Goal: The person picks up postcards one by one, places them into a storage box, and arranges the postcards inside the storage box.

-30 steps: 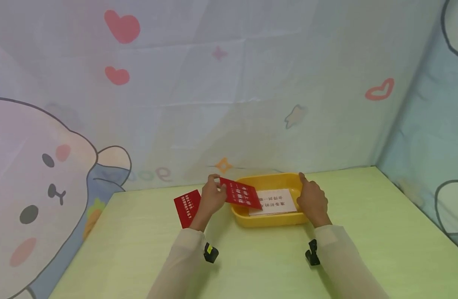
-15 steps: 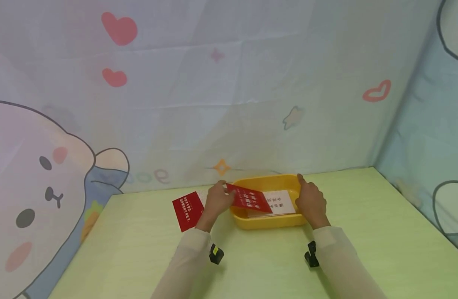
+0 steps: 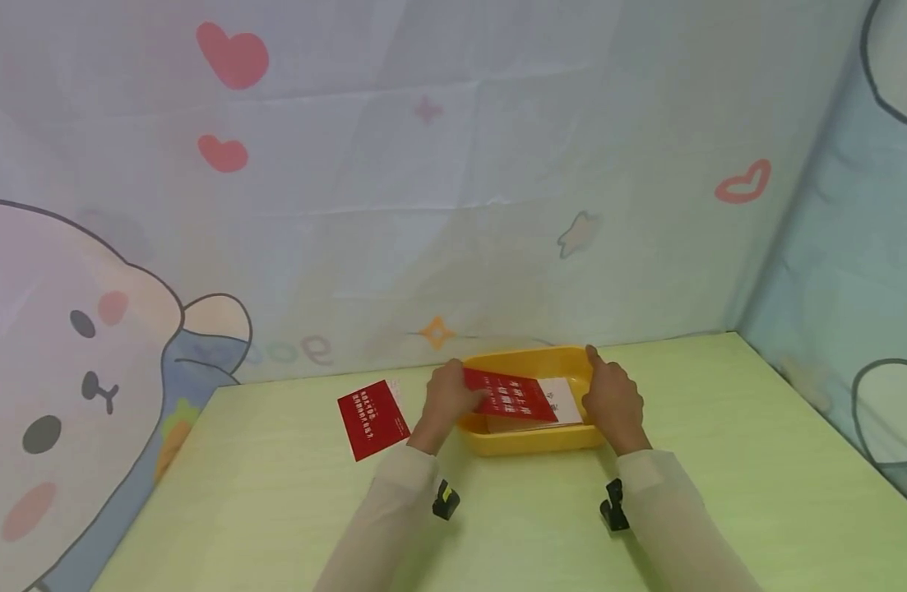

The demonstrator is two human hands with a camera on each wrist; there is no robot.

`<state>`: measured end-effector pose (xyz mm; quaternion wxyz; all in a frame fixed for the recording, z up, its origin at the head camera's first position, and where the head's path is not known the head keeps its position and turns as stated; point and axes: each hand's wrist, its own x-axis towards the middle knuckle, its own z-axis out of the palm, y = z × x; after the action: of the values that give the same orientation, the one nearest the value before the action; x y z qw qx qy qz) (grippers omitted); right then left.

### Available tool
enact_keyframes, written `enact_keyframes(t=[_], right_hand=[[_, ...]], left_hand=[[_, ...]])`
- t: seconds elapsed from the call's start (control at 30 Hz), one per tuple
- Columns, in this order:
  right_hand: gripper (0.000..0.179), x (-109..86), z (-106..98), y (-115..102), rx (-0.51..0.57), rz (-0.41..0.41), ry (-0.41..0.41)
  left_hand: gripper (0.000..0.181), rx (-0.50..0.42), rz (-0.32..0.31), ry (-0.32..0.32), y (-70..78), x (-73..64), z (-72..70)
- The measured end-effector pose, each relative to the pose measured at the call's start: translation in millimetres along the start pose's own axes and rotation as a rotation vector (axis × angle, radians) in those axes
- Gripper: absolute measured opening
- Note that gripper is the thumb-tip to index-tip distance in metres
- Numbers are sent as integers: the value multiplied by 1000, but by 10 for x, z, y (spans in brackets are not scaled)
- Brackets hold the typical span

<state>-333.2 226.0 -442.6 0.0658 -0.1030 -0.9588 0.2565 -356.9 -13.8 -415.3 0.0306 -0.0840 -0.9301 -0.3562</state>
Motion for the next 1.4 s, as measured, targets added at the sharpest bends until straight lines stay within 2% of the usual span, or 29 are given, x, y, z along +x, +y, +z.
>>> enact_keyframes(t=[0.2,0.33,0.4,0.6,0.8,1.03,1.13,1.27,1.4], right_hand=[[73,-17,-19,1,10,-10,6],[73,-3,6,13,-1,0,-2],[73,6,25,22,-4,3,-3],[73,3,65,46,0,-2,4],[74,2,68,48,-7,13,-7],[74,1,47,26,-12,19,-7],[75,2,36,17,-7,13,-6],[75,12,15,13,1,2,4],[74,22,0,15,0,-3,13]], left_hand=[[40,27,-32,-28,64,16,125],[48,51,-18,-25,93,11,203],[51,52,2,-16,101,-11,230],[54,55,-23,-29,145,-80,314],[50,132,-10,-38,196,-90,363],[59,160,-63,-64,228,-114,404],[60,186,-60,-66,229,-116,412],[59,182,-57,-68,223,-110,430],[61,143,-84,-84,222,-102,453]])
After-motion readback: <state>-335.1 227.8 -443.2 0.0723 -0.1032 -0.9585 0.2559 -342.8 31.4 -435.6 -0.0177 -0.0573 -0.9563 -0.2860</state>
